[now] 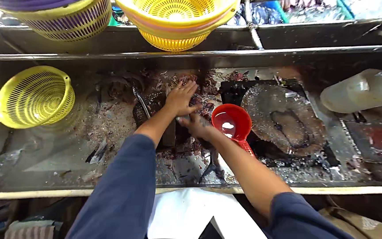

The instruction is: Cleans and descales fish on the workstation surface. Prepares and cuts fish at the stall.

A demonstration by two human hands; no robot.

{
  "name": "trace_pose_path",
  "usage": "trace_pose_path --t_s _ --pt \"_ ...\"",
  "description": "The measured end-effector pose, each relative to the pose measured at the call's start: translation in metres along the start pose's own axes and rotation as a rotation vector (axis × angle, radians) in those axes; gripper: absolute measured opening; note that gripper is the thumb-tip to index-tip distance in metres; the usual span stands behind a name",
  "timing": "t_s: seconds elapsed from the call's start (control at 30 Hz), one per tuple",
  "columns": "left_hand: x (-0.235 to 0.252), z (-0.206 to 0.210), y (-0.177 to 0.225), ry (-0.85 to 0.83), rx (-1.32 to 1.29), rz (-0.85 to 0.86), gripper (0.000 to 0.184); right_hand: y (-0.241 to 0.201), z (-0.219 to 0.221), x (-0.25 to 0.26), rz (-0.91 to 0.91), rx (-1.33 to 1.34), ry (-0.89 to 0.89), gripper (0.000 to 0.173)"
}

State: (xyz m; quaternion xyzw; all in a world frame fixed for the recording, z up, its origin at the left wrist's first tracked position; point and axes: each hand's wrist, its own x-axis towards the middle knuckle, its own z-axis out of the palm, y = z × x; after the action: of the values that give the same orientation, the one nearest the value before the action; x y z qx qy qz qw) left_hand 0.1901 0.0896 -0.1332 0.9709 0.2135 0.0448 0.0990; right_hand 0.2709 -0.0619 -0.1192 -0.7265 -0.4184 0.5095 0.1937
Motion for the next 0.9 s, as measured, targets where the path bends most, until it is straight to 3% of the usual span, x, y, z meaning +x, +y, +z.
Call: trace_pose_path --t_s 0.07,0.17,0.23,0.33,0.43,0.53,0.63,0.7,0.77,0.83,0.9 --pt "-0.056 0.017 0.054 0.023 -0.065 -0.035 0.099 0.033 0.019 -0.059 -0.042 -0.057 -0.063 0.059" --pt "-0.110 0.014 0.103 -0.125 -0.186 -0.027 0.105 0.066 0.050 -0.112 -0.101 -0.010 -0.047 0.054" --pt "-0.089 0.008 0.090 -0.132 -0.202 -0.005 0.101 0.056 0.038 -0.092 -0.110 -0.004 -0.018 0.055" --pt "-0.018 0.015 0.022 0.069 -0.102 0.066 0.092 0.006 0.000 -0.020 -0.022 -0.074 0.045 0.060" --pt "0.013 0.002 -0.010 0.058 -0.025 0.030 0.096 -0.008 -0.001 0.008 0.015 -0.045 0.107 0.060" --pt "-0.051 0.016 0.052 0.069 -0.082 -0.017 0.098 0.034 0.022 -0.058 -0.054 -0.103 0.014 0.060" --pt "-0.097 0.014 0.100 -0.124 -0.177 0.022 0.104 0.063 0.049 -0.109 -0.057 -0.053 -0.009 0.059" --pt "-0.070 0.010 0.080 -0.080 -0.167 0.069 0.095 0.044 0.033 -0.084 -0.078 -0.095 0.056 0.059" --pt "-0.019 0.014 0.035 0.064 -0.097 0.091 0.089 0.013 0.007 -0.034 -0.058 -0.086 0.121 0.059" --pt "0.022 0.005 -0.003 0.059 -0.026 0.022 0.089 -0.008 -0.003 0.011 0.011 0.001 0.149 0.058" --pt "0.030 -0.005 -0.008 0.011 0.000 -0.016 0.090 -0.011 -0.007 0.015 0.050 0.107 0.099 0.059"
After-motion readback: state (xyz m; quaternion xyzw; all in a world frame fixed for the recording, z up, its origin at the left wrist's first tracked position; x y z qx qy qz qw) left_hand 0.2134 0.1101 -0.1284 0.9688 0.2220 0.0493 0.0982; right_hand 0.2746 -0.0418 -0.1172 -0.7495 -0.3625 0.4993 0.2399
